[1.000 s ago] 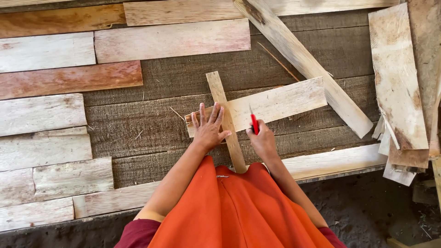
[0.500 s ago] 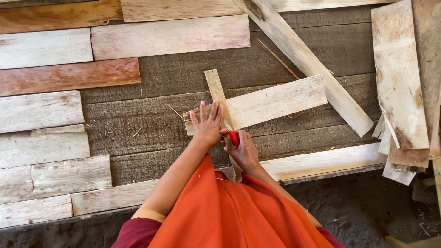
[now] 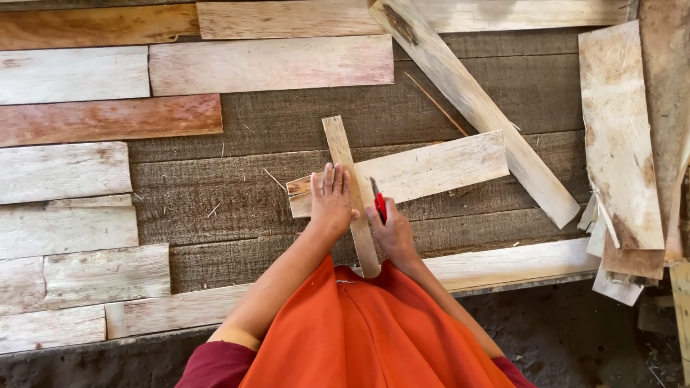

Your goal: Cutting thin wood panels with a utility knife and arranging them on a wooden surface

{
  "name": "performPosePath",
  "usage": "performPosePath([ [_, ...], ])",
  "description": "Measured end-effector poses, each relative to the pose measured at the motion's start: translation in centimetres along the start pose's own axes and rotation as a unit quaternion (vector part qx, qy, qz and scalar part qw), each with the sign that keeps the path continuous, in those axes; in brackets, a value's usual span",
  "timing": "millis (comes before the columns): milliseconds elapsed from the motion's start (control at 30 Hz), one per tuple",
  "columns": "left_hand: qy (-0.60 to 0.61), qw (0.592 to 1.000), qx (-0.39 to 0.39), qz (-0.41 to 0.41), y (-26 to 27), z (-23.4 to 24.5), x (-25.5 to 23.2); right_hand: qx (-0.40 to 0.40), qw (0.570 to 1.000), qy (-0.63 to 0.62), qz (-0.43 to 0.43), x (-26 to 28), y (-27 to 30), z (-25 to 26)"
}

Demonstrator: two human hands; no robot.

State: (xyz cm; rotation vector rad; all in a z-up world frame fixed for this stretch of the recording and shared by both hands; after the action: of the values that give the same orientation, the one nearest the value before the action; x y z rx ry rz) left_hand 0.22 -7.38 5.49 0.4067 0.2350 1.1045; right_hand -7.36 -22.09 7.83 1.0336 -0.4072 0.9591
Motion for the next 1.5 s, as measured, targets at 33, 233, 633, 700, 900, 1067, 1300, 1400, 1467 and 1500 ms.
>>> performPosePath([
  [33, 0.000, 1.000, -0.002, 0.002, 0.0, 0.2, -0.1, 0.000, 1.000, 0.000, 0.002, 1.0, -0.2, 0.7],
  [233, 0.020, 1.000, -0.003, -0.009, -1.2, -1.6, -0.2, -0.007, 0.996, 0.089, 0.003, 3.3, -3.7, 1.0],
  [633, 0.015, 1.000, 0.023, 0.011, -0.8, 0.3, -0.8, 0.017, 0.972, 0.233, 0.010, 4.8, -6.0, -0.5],
  [700, 0.010, 1.000, 0.025, 0.011, -0.6, 1.0, -0.7, 0.012, 0.979, 0.204, 0.002, 5.7, -5.8, -0.2],
  [900, 0.006, 1.000, 0.026, 0.008, -0.9, 0.4, -0.8, 0.043, 0.979, 0.200, -0.004, 6.9, -5.9, -0.1],
  [1067, 0.000, 1.000, 0.008, 0.014, -0.7, 0.4, -0.6, 0.048, 0.977, 0.206, -0.001, 8.9, -4.9, 0.1],
  [1300, 0.013, 1.000, 0.013, 0.015, -1.6, -1.9, -0.7, 0.057, 0.969, 0.241, 0.006, 7.5, -6.5, -0.7],
  [1400, 0.038, 0.999, 0.029, 0.013, -1.3, -1.3, -0.6, 0.073, 0.968, 0.241, 0.005, 8.9, -5.1, -0.2],
  [1467, 0.042, 0.998, 0.031, 0.017, -1.4, -0.9, -0.5, 0.082, 0.965, 0.250, 0.012, 10.3, -5.0, -0.2],
  [1500, 0.046, 0.998, 0.036, 0.018, -1.3, -0.8, -0.5, 0.091, 0.962, 0.258, 0.014, 10.9, -4.7, -0.3],
])
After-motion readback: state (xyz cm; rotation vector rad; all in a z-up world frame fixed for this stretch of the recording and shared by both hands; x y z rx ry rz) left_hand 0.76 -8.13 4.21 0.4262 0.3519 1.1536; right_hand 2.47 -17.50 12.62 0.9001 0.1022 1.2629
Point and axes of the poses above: each hand's wrist, its own y-axis away from the middle knuckle, its own z-axis out of the back of the hand, x = y × z, the point moved 3 cm from there along -y, towards the middle knuckle, and after that the axes turned 6 degrees about -y, right-handed, at the moved point
